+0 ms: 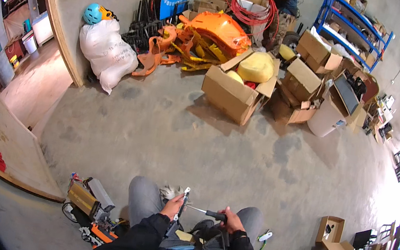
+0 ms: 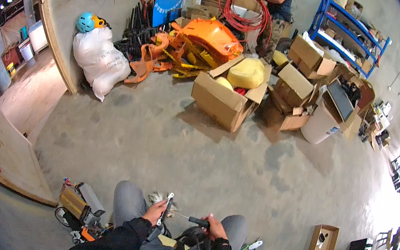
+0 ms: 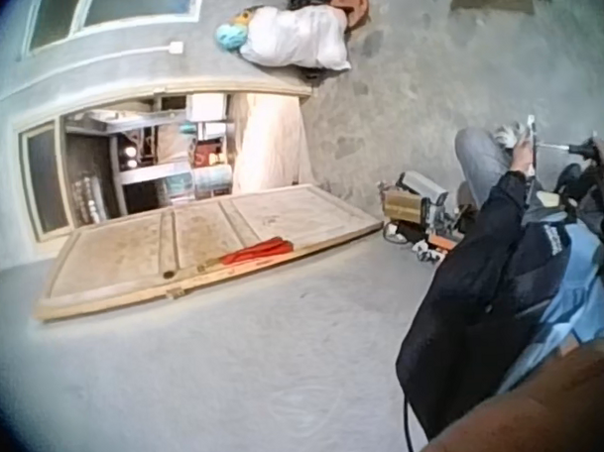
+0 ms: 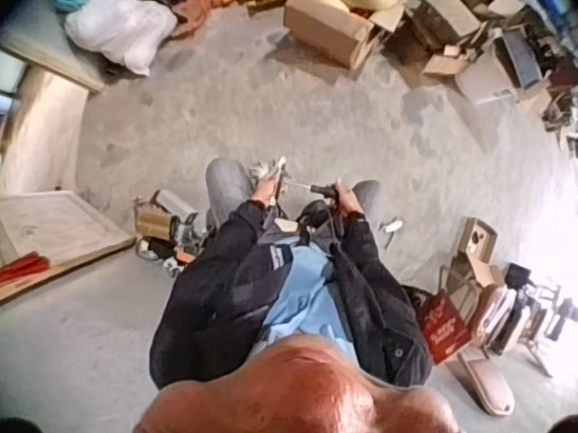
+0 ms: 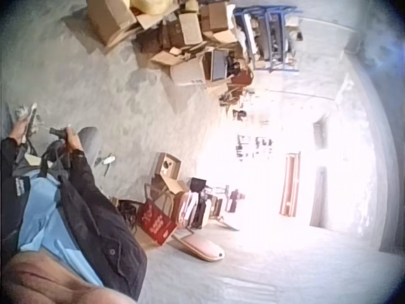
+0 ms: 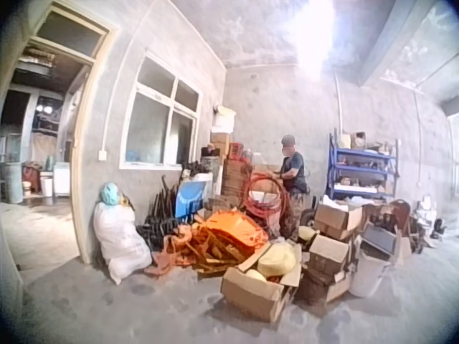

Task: Repairing a small white and black mechanical or electrical component using a screwdriver.

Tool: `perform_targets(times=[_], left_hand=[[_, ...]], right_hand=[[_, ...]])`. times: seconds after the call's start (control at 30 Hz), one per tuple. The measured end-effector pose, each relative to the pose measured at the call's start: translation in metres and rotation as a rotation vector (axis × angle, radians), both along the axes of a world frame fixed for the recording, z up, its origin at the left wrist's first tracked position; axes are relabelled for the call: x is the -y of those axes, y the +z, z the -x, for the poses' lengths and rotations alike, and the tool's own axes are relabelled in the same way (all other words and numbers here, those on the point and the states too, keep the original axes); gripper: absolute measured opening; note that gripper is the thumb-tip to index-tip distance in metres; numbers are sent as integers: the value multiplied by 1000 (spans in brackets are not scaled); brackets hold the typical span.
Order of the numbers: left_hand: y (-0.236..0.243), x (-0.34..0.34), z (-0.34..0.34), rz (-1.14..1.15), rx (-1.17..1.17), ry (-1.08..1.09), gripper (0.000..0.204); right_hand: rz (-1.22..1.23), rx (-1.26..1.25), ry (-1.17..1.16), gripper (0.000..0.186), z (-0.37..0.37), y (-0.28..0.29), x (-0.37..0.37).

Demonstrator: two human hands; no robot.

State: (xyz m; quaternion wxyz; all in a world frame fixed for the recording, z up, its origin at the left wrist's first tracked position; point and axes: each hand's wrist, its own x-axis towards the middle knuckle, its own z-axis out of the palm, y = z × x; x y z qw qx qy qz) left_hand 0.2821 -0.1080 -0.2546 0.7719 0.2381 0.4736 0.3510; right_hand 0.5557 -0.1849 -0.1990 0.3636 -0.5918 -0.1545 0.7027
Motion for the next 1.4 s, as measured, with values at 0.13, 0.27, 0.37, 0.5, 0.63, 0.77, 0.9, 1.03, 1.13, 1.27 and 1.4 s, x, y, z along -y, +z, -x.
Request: perform_targets(times=[0.13, 0.27, 0.37, 0.5, 0.63, 0.77, 0.9, 1.03, 1.13, 1.27, 1.4], left_hand=[[-13, 4, 6, -31, 26, -51, 38], [-27, -7, 1, -65, 84, -49, 34], [-14, -18, 2, 0, 121, -46, 38], [25, -20, -3, -36, 36, -34, 38], [32, -14, -2, 6, 18, -7, 39], [38, -7, -1, 33, 14, -8, 39], [33, -7, 1, -9, 30, -70, 40], [27, -9, 1, 6, 38, -52, 39], [27, -10, 2, -10, 33, -71, 39], [33, -12, 1, -14, 21, -72, 38], [41, -12, -1, 12, 20, -77, 38]], right_hand=[[-108, 35, -125, 25, 6, -5, 1], [-167, -12, -29, 28, -17, -15, -5], [-81, -100, -70, 45, -2, 15, -16], [-70, 57, -69, 39, -4, 10, -20], [-98, 5, -138, 26, -2, 11, -14], [-112, -53, -110, 28, 0, 19, -8], [19, -143, -121, 26, -1, 19, -10], [-94, -4, -26, 27, -3, 9, -9], [-106, 21, -112, 30, 5, 19, -11], [-7, -73, -194, 29, 7, 35, -18], [56, -15, -30, 29, -1, 26, -18]])
